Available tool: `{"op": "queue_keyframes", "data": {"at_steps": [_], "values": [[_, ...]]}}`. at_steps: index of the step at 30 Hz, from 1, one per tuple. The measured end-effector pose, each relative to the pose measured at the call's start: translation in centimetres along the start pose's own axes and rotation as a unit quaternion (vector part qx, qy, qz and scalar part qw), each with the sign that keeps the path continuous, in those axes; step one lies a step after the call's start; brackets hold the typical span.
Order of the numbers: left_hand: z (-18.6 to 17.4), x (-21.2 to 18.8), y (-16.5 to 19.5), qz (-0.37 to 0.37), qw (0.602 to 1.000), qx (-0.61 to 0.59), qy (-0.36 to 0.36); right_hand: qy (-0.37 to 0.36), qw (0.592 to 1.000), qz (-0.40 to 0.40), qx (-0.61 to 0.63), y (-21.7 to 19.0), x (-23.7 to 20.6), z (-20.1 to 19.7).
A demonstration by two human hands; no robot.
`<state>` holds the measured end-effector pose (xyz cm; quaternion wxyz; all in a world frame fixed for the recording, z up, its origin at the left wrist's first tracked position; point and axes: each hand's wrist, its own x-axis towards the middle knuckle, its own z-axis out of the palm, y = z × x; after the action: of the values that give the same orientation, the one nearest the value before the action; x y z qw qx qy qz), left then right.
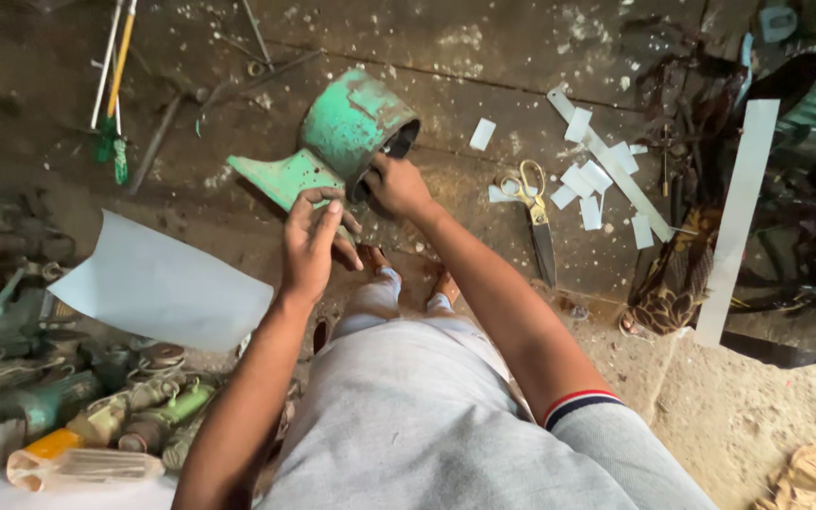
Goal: The person cuts small rectangular pieces from a white sheet using shears and inserts them one by one into a green metal housing. The person repeatedly picks up pieces, cuts them, and places them into the housing, which is occasionally lifted and tilted to check the fit.
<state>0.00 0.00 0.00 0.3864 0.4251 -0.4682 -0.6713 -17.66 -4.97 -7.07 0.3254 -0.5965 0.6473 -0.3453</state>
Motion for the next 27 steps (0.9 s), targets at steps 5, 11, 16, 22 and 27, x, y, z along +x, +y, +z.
{"op": "queue_keyframes", "data": {"at_steps": [5,11,16,22,27], "values": [[1.9,2.0,0.7,-0.002,1.0,0.02,-0.003,-0.081,0.994,0.0,-0.068,1.1,2.7,-2.3],[4.7,2.7,0.1,0.015,0.998,0.056,-0.006,-0.237,0.932,-0.041,-0.271,3.9,3.2,-6.4],[3.6,1.6,1.1,0.025,0.998,0.037,-0.036,-0.018,0.999,-0.016,-0.031,7.5,-2.9,-11.8],[-1.5,-0.2,1.6,0.043,0.994,0.05,-0.083,0.237,0.901,0.098,-0.351,11.6,-10.2,-18.5],[-1.3,-1.4,1.6,0.02,0.984,0.102,-0.143,0.218,0.871,0.134,-0.419,10.7,-10.6,-19.2]]}}
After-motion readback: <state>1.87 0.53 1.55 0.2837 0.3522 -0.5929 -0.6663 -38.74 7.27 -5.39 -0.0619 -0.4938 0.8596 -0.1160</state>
